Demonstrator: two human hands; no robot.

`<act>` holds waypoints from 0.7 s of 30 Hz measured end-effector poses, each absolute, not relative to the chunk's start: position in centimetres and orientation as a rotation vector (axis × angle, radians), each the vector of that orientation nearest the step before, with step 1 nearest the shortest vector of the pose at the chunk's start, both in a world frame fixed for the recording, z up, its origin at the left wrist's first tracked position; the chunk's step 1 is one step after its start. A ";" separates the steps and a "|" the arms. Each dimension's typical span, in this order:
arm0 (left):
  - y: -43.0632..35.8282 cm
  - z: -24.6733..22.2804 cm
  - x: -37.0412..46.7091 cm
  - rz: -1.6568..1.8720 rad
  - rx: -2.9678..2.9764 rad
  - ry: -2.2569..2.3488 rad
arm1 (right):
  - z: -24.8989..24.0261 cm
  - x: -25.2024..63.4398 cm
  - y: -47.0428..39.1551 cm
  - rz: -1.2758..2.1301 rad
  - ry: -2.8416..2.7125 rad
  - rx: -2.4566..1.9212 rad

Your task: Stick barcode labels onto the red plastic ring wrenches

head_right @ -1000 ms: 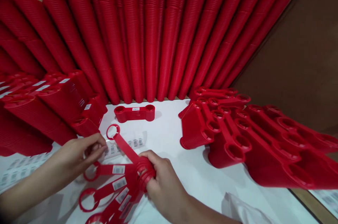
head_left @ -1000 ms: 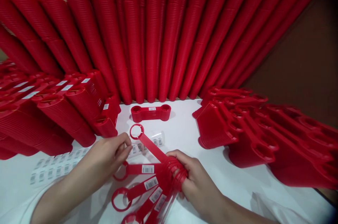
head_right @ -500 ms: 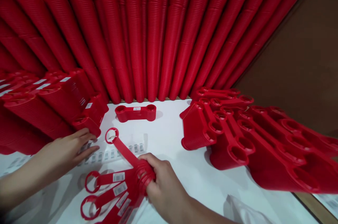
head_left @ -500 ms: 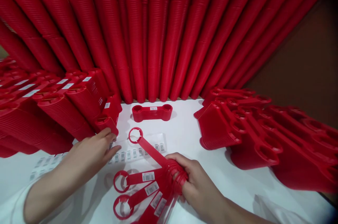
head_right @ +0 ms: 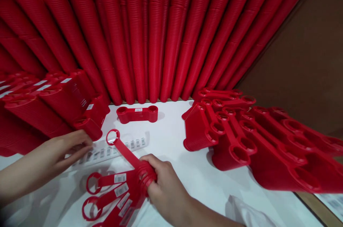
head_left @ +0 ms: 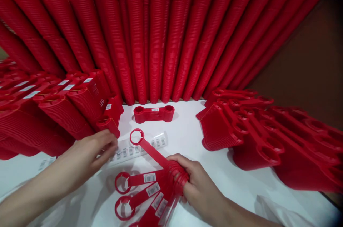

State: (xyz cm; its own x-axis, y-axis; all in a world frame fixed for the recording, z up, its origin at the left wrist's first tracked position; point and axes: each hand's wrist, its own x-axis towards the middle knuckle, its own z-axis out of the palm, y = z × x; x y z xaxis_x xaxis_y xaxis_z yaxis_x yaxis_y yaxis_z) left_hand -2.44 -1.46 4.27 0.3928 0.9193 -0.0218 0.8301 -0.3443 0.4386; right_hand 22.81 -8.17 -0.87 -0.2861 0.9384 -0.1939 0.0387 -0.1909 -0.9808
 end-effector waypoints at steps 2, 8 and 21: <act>-2.4 4.5 -1.0 0.293 2.098 1.361 | -0.9 22.8 -8.2 1.563 -1.351 -1.201; -3.8 3.5 3.1 0.443 1.654 1.181 | -0.9 22.8 -8.4 1.525 -1.414 -1.162; -3.3 2.5 3.2 0.420 1.563 1.147 | -0.7 22.7 -8.4 1.493 -1.452 -1.126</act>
